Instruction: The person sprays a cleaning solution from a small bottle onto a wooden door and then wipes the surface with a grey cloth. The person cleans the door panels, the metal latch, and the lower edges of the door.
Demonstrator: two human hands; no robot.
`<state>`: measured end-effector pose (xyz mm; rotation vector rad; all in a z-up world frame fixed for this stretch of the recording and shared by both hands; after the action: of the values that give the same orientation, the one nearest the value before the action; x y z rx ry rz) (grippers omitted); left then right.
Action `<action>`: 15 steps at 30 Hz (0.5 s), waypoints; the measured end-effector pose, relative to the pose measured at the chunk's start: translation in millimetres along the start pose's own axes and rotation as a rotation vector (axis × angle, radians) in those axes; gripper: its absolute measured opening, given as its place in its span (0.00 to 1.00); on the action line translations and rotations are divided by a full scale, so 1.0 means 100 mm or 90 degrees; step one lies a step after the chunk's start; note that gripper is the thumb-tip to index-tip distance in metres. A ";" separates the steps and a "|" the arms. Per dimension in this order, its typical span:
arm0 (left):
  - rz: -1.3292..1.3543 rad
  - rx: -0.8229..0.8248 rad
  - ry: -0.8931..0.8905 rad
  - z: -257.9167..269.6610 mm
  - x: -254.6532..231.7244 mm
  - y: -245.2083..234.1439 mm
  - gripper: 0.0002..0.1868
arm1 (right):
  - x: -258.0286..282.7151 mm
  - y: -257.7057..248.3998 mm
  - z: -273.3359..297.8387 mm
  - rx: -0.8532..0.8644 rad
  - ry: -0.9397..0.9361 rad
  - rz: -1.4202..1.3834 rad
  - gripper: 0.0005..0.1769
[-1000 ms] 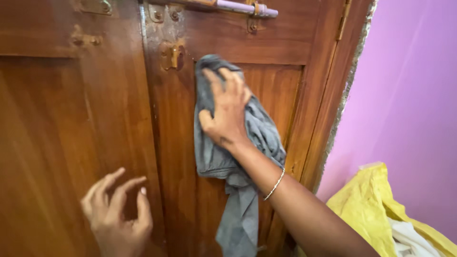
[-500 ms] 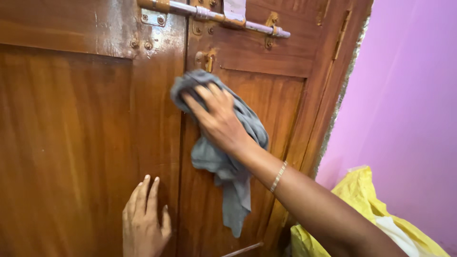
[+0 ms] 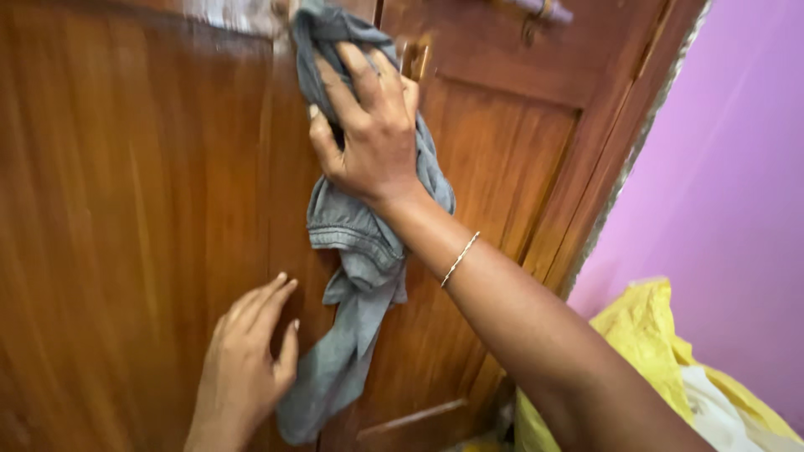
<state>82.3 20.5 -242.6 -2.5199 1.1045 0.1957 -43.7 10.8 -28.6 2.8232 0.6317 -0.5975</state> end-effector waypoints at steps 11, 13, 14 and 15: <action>0.010 0.014 0.025 -0.03 -0.03 -0.05 0.26 | 0.30 0.01 0.60 0.059 -0.066 -0.005 0.19; 0.004 0.009 0.021 -0.02 -0.02 -0.05 0.26 | 0.39 -0.01 0.76 0.081 -0.096 -0.017 0.19; 0.001 0.005 0.024 -0.02 -0.02 -0.05 0.26 | 0.41 0.00 0.82 0.086 -0.105 -0.027 0.19; -0.002 0.001 0.028 -0.02 -0.02 -0.05 0.26 | 0.42 0.00 0.88 0.092 -0.115 -0.036 0.19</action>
<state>84.4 23.8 -238.9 -2.5359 1.1163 0.1388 -38.6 3.0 -125.5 2.8452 0.6616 -0.9308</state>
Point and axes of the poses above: each hand's wrist, its own z-axis away from the middle knuckle, its own y-axis out of the palm, x = y × z, the point moved 9 cm from there along -z, towards the middle knuckle, and after that the axes turned 6 degrees about z, right-handed, at the moved point
